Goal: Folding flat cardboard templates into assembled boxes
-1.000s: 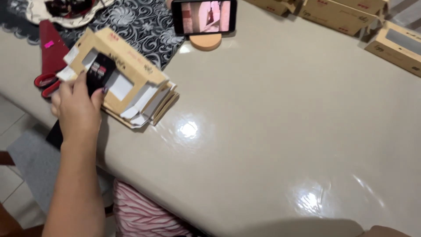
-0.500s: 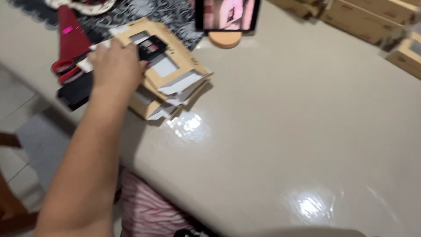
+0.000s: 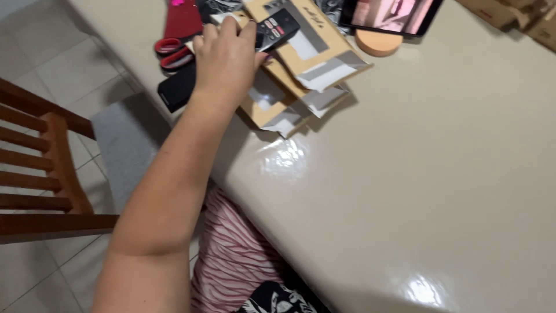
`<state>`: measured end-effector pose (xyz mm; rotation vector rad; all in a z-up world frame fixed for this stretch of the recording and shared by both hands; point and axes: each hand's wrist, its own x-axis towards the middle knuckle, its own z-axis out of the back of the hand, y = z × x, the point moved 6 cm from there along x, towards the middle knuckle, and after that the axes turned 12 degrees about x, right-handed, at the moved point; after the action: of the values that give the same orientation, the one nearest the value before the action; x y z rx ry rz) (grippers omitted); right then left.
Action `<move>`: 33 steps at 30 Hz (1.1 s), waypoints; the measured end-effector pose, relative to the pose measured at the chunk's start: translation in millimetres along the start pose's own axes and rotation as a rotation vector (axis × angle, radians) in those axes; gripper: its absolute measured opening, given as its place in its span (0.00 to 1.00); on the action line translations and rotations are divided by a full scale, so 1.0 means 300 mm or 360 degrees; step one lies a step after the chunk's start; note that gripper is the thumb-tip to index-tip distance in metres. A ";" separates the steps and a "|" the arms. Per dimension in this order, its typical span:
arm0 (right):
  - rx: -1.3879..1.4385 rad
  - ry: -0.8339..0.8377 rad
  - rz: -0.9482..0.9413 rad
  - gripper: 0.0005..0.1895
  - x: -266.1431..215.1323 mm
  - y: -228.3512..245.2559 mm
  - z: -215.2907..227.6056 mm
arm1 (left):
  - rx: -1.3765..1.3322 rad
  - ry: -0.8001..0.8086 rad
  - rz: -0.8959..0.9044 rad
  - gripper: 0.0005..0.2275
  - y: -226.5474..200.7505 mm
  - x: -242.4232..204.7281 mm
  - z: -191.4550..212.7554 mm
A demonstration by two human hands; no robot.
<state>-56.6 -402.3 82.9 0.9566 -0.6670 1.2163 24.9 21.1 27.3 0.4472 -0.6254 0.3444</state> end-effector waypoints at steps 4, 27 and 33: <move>-0.0014 -0.0002 0.0071 0.30 0.060 -0.037 -0.112 | -0.0197 0.0110 -0.0019 0.22 0.048 -0.006 -0.024; 0.0268 -0.0066 -0.0657 0.16 0.062 -0.490 -0.578 | -0.0083 0.0543 0.0214 0.18 0.360 0.136 -0.604; 0.0253 -0.0048 -0.0651 0.15 0.055 -0.504 -0.578 | -0.0285 0.0722 0.0111 0.19 0.291 0.181 -0.608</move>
<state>82.8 -250.8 -21.3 1.1798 -0.3756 0.9009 116.0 195.4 -44.6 0.1650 -0.2260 0.4360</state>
